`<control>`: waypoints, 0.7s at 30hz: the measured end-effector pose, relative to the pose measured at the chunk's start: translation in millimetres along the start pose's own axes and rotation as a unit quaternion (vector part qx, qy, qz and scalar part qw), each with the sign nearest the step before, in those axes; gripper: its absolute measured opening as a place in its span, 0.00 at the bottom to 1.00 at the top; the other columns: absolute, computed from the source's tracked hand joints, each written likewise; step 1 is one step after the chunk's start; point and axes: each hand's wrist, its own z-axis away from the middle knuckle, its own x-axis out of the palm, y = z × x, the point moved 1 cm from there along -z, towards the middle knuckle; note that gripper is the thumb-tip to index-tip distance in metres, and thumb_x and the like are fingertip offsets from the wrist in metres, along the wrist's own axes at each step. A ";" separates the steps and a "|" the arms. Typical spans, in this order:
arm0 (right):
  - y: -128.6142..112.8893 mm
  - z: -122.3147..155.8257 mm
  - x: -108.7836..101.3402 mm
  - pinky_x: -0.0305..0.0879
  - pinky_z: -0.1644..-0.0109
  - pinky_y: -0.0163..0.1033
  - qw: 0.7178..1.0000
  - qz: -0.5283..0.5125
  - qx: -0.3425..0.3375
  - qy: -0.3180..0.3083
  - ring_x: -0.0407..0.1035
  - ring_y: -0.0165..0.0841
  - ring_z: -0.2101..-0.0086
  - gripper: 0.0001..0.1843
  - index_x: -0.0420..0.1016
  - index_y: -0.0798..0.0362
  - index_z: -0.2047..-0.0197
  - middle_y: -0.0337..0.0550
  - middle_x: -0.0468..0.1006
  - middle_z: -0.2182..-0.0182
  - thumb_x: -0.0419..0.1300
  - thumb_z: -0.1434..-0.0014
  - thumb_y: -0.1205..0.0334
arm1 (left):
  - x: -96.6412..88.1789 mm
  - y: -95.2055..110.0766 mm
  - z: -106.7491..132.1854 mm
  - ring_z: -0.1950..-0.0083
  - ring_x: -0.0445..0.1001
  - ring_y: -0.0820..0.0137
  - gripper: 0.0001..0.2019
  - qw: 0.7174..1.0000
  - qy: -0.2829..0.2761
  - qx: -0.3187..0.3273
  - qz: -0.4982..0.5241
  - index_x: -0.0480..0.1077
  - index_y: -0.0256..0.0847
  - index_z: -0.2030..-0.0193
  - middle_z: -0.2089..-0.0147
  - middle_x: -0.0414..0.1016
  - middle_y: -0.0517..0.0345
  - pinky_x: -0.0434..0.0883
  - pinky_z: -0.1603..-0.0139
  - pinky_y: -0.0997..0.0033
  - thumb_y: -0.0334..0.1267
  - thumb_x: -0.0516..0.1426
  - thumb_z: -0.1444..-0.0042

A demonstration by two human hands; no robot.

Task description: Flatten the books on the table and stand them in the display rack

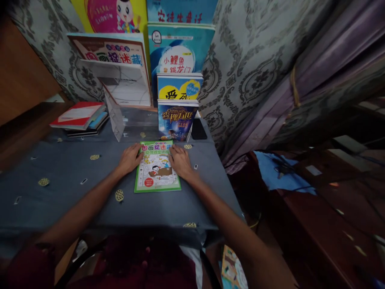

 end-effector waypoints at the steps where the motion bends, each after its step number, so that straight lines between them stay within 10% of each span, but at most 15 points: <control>1: 0.0 0.4 2.1 0.58 0.34 0.55 1.000 0.001 -0.001 0.007 0.65 0.46 0.38 0.22 0.72 0.58 0.39 0.58 0.71 0.38 0.49 0.31 0.62 | 0.6 -2.1 -1.4 0.39 0.71 0.52 0.19 0.999 0.004 -0.010 0.034 0.70 0.35 0.41 0.42 0.75 0.40 0.65 0.36 0.49 0.34 0.53 0.38; 5: 1.1 3.5 6.5 0.59 0.35 0.56 1.000 -0.002 -0.004 0.012 0.64 0.47 0.38 0.23 0.71 0.58 0.38 0.58 0.70 0.37 0.48 0.31 0.61 | 1.9 -9.8 -8.8 0.44 0.75 0.57 0.19 0.966 0.033 -0.078 0.245 0.71 0.38 0.43 0.47 0.78 0.47 0.68 0.38 0.55 0.32 0.57 0.43; 9: 1.8 5.0 7.0 0.59 0.35 0.56 1.000 -0.006 -0.010 0.018 0.63 0.47 0.38 0.23 0.70 0.57 0.37 0.57 0.70 0.37 0.47 0.31 0.60 | 1.4 -10.9 -12.2 0.49 0.79 0.63 0.22 0.848 0.054 -0.214 0.482 0.69 0.38 0.43 0.46 0.77 0.47 0.76 0.49 0.63 0.30 0.61 0.47; 14: 1.4 6.8 3.7 0.60 0.36 0.58 0.999 -0.032 -0.003 0.011 0.64 0.50 0.38 0.23 0.71 0.58 0.38 0.59 0.69 0.37 0.48 0.31 0.59 | -3.3 0.0 -9.0 0.59 0.83 0.62 0.17 0.721 -0.083 -0.295 0.622 0.73 0.34 0.49 0.58 0.82 0.46 0.81 0.62 0.67 0.29 0.64 0.47; 21: 10.3 8.1 -8.0 0.74 0.58 0.47 0.946 -0.295 0.115 0.061 0.76 0.42 0.60 0.32 0.67 0.54 0.36 0.50 0.83 0.57 0.61 0.40 0.49 | -20.1 8.7 -8.8 0.57 0.83 0.60 0.15 0.691 -0.106 -0.226 0.678 0.74 0.32 0.50 0.57 0.83 0.45 0.82 0.59 0.64 0.27 0.63 0.45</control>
